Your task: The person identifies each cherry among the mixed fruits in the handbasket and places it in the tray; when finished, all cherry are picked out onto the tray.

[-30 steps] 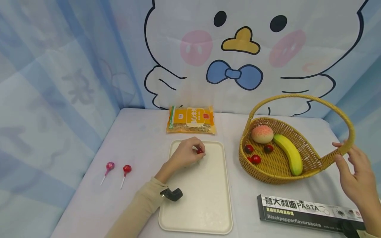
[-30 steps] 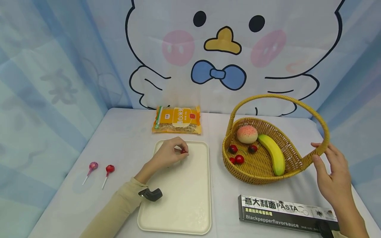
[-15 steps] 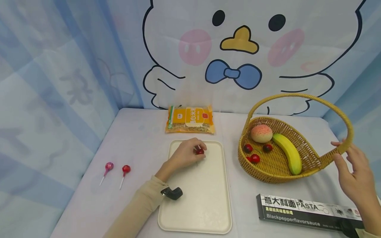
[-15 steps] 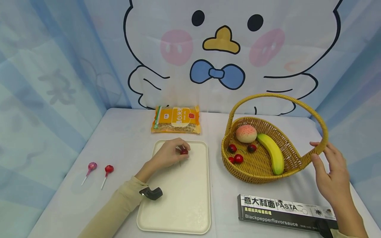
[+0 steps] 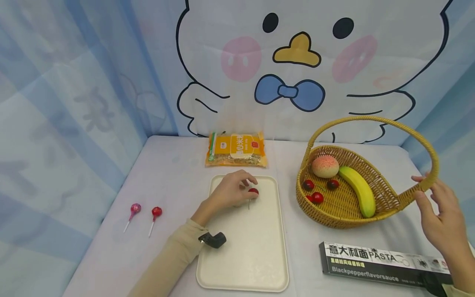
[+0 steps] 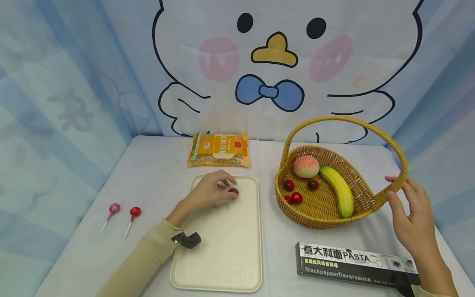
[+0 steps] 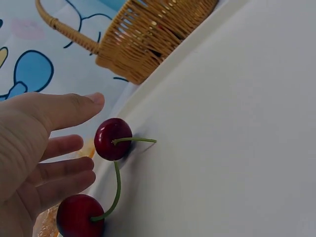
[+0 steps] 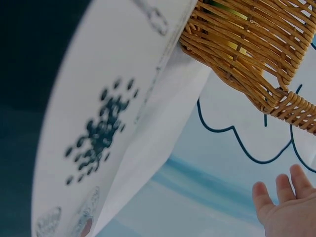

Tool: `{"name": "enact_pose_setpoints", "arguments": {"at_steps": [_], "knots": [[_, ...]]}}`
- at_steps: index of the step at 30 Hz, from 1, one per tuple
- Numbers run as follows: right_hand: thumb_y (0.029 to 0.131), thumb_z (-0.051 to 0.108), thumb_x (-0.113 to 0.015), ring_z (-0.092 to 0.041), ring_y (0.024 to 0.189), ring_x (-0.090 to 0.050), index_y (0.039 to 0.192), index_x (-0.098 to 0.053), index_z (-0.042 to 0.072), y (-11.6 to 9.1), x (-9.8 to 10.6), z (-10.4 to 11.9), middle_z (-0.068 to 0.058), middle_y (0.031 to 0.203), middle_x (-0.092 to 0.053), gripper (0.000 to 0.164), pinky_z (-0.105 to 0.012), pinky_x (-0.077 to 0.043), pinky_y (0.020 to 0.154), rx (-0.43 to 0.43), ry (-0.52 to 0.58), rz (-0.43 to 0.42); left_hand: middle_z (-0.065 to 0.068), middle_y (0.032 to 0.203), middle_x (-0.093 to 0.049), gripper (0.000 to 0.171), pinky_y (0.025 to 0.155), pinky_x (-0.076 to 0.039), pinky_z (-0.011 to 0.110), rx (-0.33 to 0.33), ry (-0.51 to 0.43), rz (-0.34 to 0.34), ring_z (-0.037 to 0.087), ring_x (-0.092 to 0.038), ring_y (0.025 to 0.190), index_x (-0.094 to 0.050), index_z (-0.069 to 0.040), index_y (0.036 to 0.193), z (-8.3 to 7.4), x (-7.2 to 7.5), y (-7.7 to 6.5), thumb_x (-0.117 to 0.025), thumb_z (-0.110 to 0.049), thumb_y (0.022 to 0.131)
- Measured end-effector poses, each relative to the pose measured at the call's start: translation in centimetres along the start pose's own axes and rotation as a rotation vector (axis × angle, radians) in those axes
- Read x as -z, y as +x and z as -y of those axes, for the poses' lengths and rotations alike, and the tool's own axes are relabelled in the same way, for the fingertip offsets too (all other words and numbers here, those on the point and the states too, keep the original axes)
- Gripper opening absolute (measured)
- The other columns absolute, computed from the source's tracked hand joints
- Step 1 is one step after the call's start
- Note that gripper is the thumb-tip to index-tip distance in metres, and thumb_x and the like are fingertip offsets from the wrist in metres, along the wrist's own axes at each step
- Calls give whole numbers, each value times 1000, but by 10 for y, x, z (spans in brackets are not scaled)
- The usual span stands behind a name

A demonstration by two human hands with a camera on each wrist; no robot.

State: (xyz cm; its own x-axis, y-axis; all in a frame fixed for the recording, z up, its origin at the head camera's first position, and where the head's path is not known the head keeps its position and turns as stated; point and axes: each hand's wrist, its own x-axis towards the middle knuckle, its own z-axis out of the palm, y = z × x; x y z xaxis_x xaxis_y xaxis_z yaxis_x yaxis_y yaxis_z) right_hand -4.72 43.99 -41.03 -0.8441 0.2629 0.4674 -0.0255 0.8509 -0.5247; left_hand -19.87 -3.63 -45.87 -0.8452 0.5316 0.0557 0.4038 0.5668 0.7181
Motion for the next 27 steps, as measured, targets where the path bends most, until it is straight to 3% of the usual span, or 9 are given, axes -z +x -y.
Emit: {"name": "enact_pose_setpoints", "arguments": {"at_steps": [9,13,18,22,27], "knots": [[114,14,-45,-27,165,-24,153,-53,4,0,0,1,-22,168,-40,41,-3,-8,116,-2,-1,1,6,123,-73,33,92,-63,25,-158,-147,-21,25,-70,110,-75,-7,119,-12,0,6,-86,-21,92],[114,14,-46,-23,165,-25,152,-54,3,0,-1,0,-21,168,-40,40,-3,-9,116,11,6,-4,6,129,-72,33,92,-62,23,-174,-204,-16,27,-70,113,-75,-6,119,-22,-3,11,-85,-22,92],[114,15,-46,-22,165,-25,151,-54,3,-1,-1,-1,-21,168,-41,40,-3,-9,116,19,8,-9,5,123,-73,30,93,-62,24,-218,-276,-18,32,-71,114,-75,-9,118,-34,-8,20,-85,-22,93],[114,15,-46,-20,164,-25,151,-54,4,-1,-1,-2,-19,168,-41,40,-3,-10,116,21,14,-12,4,120,-74,27,92,-63,24,-261,-290,-28,34,-71,112,-76,-14,116,-44,-14,26,-86,-23,92],[114,14,-47,-20,164,-26,152,-55,5,-1,-1,-2,-19,168,-41,40,-4,-10,116,20,20,-12,7,121,-74,30,91,-63,23,-302,-305,-46,34,-71,113,-75,-9,117,-55,-19,33,-86,-20,92]]}}
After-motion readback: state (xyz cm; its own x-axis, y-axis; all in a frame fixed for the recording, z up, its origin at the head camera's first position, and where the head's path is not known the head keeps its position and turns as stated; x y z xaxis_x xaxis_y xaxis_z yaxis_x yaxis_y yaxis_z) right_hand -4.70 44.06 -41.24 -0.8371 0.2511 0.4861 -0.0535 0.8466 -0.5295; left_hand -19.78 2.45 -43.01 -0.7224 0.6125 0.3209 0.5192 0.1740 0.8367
